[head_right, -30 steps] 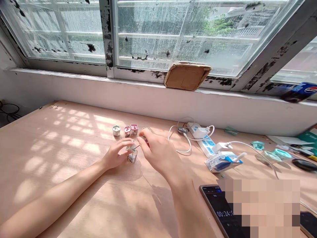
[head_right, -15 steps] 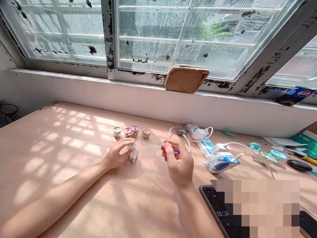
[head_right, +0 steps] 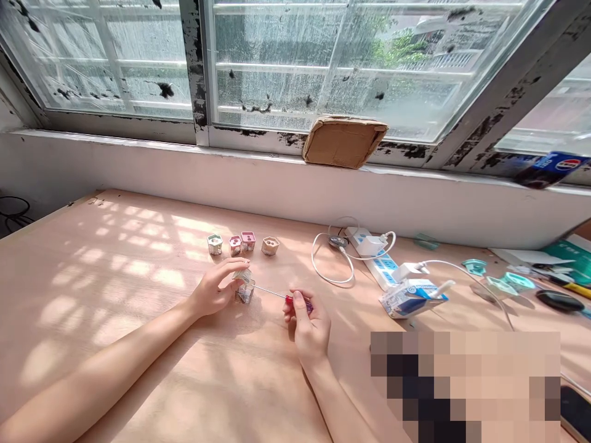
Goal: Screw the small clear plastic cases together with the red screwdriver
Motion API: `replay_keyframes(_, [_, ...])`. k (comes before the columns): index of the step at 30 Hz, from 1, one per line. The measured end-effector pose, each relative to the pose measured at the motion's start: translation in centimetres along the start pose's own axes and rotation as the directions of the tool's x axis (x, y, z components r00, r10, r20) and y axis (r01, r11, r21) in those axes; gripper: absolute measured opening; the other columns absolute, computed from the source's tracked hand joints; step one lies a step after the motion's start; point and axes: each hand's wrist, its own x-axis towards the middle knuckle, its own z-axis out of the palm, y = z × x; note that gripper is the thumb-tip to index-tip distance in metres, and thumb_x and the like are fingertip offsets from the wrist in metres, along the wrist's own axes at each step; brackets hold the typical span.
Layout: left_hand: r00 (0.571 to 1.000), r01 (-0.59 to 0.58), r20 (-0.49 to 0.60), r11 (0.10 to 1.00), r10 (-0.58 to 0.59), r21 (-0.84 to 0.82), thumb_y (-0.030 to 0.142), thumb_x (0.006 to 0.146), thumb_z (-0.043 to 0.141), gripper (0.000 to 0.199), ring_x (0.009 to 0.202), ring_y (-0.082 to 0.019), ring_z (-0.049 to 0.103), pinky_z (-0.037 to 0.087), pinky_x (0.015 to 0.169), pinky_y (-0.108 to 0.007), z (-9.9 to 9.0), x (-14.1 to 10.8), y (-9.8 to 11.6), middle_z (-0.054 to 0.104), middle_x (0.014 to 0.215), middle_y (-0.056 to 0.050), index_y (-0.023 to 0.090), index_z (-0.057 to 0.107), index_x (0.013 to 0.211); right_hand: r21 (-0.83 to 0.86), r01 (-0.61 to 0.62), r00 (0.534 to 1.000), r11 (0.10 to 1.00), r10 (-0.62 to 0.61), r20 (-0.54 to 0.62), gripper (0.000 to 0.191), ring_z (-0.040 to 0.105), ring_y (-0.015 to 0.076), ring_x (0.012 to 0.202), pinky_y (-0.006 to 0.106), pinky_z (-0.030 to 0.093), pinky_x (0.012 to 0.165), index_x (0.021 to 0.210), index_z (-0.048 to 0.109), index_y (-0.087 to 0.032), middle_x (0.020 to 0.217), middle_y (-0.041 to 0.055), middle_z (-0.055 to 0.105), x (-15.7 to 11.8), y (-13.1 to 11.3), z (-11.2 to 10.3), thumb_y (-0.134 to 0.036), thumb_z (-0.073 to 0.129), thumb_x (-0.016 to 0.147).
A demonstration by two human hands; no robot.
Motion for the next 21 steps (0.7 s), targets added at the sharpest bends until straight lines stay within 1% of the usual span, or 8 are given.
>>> replay_keyframes(3, [1.0,0.0,0.012,1.0,0.0,0.008,0.011,0.097,0.055,0.039,0.124,-0.024,0.063,0.055,0.102,-0.04,0.02,-0.04,-0.08,0.068,0.127,-0.014,0.023,0.059,0.134,0.013,-0.013,1.0,1.0,0.013,0.022,0.054,0.06,0.0128,0.053,0.021,0.05,0.045,0.086,0.068,-0.019,0.06,0.0005,0.064,0.03,-0.25,0.03,-0.068,0.082,0.069])
replay_keyframes(7, [1.0,0.012,0.027,1.0,-0.013,0.023,0.011,0.098,0.056,0.038,0.123,-0.024,0.063,0.055,0.101,-0.039,0.06,-0.07,-0.1,0.067,0.128,-0.014,0.023,0.059,0.134,0.028,-0.022,0.999,0.999,0.02,0.045,0.052,0.06,0.0121,0.053,0.021,0.051,0.047,0.086,0.069,-0.019,0.062,0.001,0.066,0.13,-0.12,-0.02,-0.067,0.081,0.071])
replay_keyframes(14, [0.999,0.017,0.045,0.999,-0.019,0.046,0.013,0.098,0.055,0.037,0.123,-0.024,0.064,0.057,0.098,-0.037,0.05,-0.1,0.04,0.067,0.128,-0.014,0.023,0.06,0.134,0.038,-0.031,0.995,0.999,0.028,0.092,0.051,0.063,0.0136,0.056,0.023,0.053,0.049,0.083,0.07,-0.018,0.064,0.0022,0.067,0.24,0.36,-0.21,-0.066,0.081,0.072])
replay_keyframes(21, [0.999,0.026,0.043,0.998,-0.028,0.06,0.013,0.098,0.054,0.036,0.124,-0.024,0.063,0.057,0.099,-0.039,-0.28,-0.04,0.22,0.066,0.129,-0.014,0.022,0.06,0.133,0.058,-0.053,0.993,0.997,0.047,0.111,0.048,0.065,0.0151,0.057,0.026,0.056,0.052,0.082,0.069,-0.018,0.066,0.0026,0.069,0.33,0.36,0.06,-0.065,0.081,0.073])
